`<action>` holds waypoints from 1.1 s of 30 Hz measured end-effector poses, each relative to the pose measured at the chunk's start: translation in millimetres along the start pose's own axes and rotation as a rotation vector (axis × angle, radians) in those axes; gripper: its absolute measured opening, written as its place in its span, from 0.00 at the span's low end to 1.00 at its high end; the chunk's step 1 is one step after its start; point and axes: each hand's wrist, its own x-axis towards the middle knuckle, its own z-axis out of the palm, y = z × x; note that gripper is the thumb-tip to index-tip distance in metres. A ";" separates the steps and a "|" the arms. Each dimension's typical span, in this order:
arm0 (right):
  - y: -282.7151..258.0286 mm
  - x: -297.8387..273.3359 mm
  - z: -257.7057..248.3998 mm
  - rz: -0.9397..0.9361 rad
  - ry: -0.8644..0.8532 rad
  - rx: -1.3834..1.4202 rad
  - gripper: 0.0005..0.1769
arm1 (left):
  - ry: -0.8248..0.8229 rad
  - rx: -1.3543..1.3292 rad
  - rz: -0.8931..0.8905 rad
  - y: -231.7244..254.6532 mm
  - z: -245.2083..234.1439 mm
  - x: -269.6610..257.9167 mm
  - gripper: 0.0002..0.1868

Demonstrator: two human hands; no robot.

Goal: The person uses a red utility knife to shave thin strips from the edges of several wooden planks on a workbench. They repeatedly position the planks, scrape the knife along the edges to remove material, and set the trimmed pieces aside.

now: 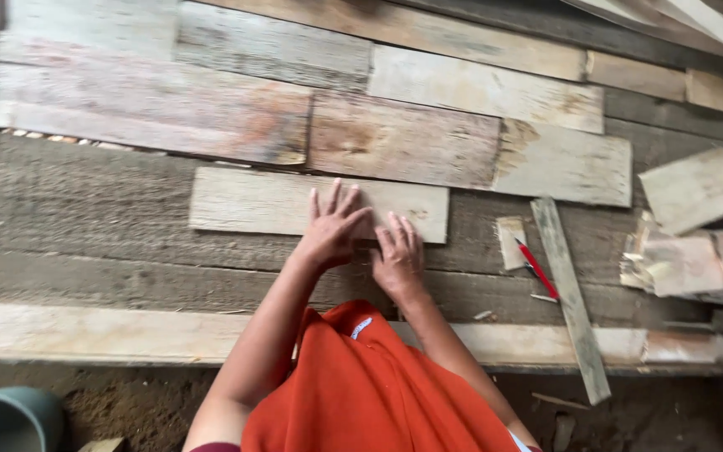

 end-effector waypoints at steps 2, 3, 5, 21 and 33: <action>12.0 -12.5 -11.1 0.007 0.007 0.032 0.27 | 0.090 -0.052 0.036 16.5 11.3 -1.1 0.40; 18.5 -19.7 -16.5 -0.006 0.011 0.074 0.26 | 0.187 -0.105 0.050 25.2 17.8 -1.8 0.38; 43.1 -35.1 -27.1 0.051 0.021 0.072 0.25 | 0.253 -0.106 0.126 49.9 47.1 6.5 0.33; 278.4 -102.4 -41.3 0.394 0.113 -0.349 0.19 | 0.134 0.154 0.196 261.3 148.5 72.6 0.28; 260.7 -62.0 -61.0 0.762 -0.115 0.159 0.33 | -0.147 0.386 0.172 280.1 140.2 66.9 0.42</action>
